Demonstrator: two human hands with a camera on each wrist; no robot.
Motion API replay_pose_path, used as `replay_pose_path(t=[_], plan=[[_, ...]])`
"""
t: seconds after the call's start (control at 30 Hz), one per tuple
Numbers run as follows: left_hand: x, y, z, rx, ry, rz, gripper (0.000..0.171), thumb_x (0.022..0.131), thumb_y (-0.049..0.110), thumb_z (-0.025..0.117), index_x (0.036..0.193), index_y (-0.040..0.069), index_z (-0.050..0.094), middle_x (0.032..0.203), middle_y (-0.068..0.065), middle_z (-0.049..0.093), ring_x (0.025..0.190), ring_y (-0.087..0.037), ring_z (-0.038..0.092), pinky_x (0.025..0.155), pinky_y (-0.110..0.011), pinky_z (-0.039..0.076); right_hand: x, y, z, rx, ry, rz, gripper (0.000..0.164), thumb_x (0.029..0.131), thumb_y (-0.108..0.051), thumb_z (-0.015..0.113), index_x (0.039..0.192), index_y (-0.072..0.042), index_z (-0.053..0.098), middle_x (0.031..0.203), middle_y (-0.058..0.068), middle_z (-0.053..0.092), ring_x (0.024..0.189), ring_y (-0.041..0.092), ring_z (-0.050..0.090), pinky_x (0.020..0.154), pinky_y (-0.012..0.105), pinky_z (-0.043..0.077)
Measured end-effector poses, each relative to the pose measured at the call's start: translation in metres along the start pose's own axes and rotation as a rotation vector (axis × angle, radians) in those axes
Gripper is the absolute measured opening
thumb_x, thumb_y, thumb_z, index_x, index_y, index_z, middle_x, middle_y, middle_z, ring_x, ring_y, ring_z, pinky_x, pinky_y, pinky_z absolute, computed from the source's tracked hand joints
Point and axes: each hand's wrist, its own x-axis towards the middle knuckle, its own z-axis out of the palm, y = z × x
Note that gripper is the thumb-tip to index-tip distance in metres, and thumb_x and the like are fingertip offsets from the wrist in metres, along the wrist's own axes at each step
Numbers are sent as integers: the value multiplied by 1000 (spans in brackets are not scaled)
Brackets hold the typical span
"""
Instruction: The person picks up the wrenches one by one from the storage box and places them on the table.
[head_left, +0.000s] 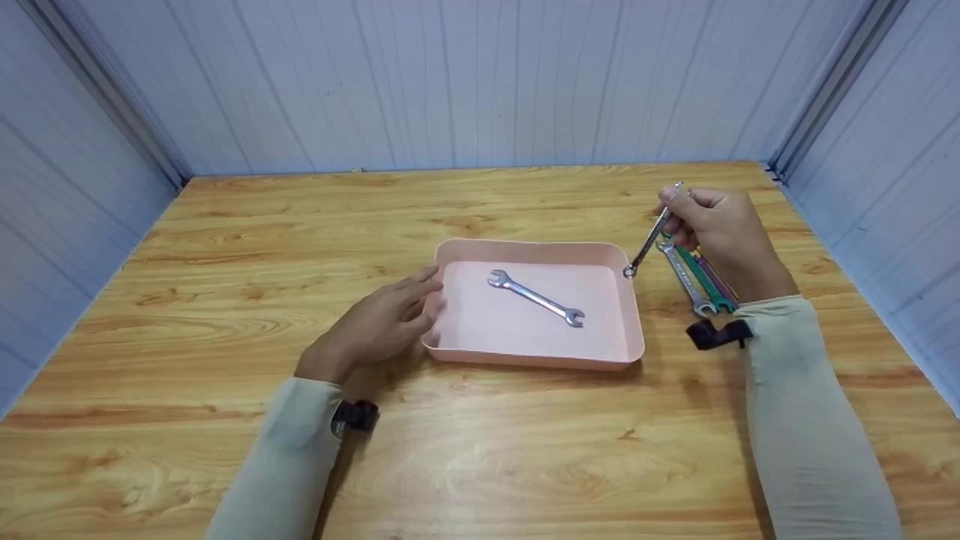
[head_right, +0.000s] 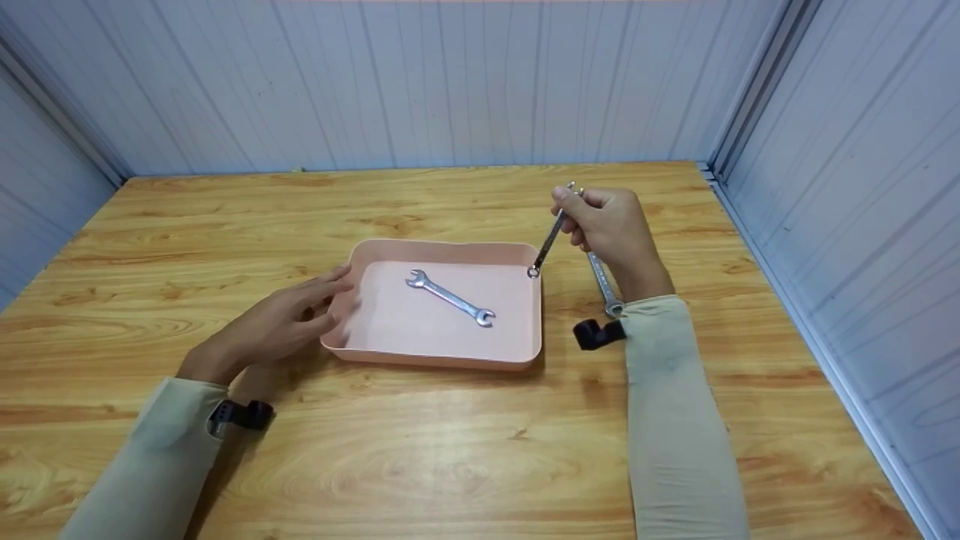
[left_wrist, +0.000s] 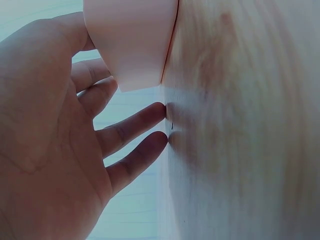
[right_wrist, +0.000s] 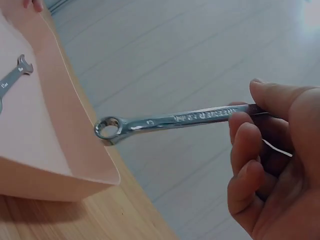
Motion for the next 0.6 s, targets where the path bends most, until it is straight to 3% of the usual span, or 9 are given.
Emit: replay_pose_path(t=[0.27,0.6], plan=[[-1,-1,-1,-10,-6,1,50,106,34,48,151,14,47,163,6,27,147,-16,28,117,-42,27,3,14,-13,4,7,26,54,96,-49,61,97,3,71,70,3,61,61,14,54,53,25,47],[0,0,0,-13,-5,0,50,105,35,48,151,14,48,163,6,27,147,-16,29,117,-42,28,9,43,-25,-117,-24,196,60,95,-57,56,107,-1,71,77,0,61,70,16,59,62,29,50]])
